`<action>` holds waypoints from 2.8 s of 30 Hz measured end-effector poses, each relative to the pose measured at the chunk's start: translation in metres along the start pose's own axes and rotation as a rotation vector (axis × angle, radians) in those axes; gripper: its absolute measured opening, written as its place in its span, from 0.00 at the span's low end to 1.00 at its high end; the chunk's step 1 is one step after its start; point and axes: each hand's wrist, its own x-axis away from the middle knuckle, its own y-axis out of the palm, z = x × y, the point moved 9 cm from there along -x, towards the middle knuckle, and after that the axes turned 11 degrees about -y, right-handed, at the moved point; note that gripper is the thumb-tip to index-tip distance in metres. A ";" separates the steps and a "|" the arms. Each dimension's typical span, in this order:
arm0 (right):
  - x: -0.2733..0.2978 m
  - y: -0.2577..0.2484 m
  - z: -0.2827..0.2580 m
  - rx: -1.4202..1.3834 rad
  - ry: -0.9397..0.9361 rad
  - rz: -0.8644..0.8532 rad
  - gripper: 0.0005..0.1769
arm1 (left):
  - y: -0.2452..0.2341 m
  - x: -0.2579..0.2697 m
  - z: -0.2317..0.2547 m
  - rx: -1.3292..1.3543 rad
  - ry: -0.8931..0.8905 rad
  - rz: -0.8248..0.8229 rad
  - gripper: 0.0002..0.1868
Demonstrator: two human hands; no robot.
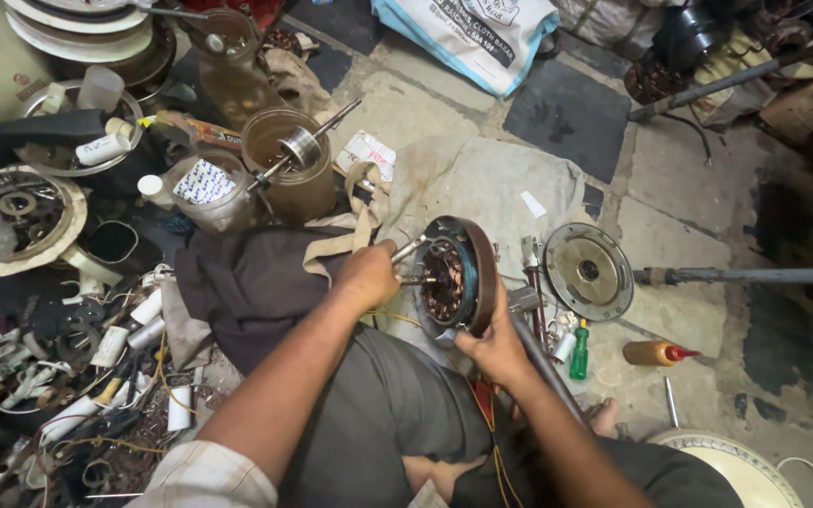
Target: The person disassembles a circular electric motor component, using a hammer to separate parts and a screwdriver to pry them apart. They apply a liquid from a bottle to the component and use a metal rod to adjust internal parts before reassembling the unit.
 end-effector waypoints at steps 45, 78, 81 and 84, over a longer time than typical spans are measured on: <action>0.043 -0.035 0.044 -0.158 0.383 0.500 0.38 | 0.030 -0.066 0.001 0.416 0.115 0.042 0.23; 0.030 -0.129 0.014 0.984 0.013 0.116 0.32 | 0.049 -0.037 0.116 0.752 0.339 0.211 0.20; 0.029 -0.122 0.018 0.830 -0.189 0.277 0.26 | 0.068 -0.043 0.102 0.783 0.269 0.204 0.17; 0.025 -0.111 0.093 0.427 0.091 0.269 0.30 | 0.103 -0.061 0.084 0.763 0.025 0.115 0.21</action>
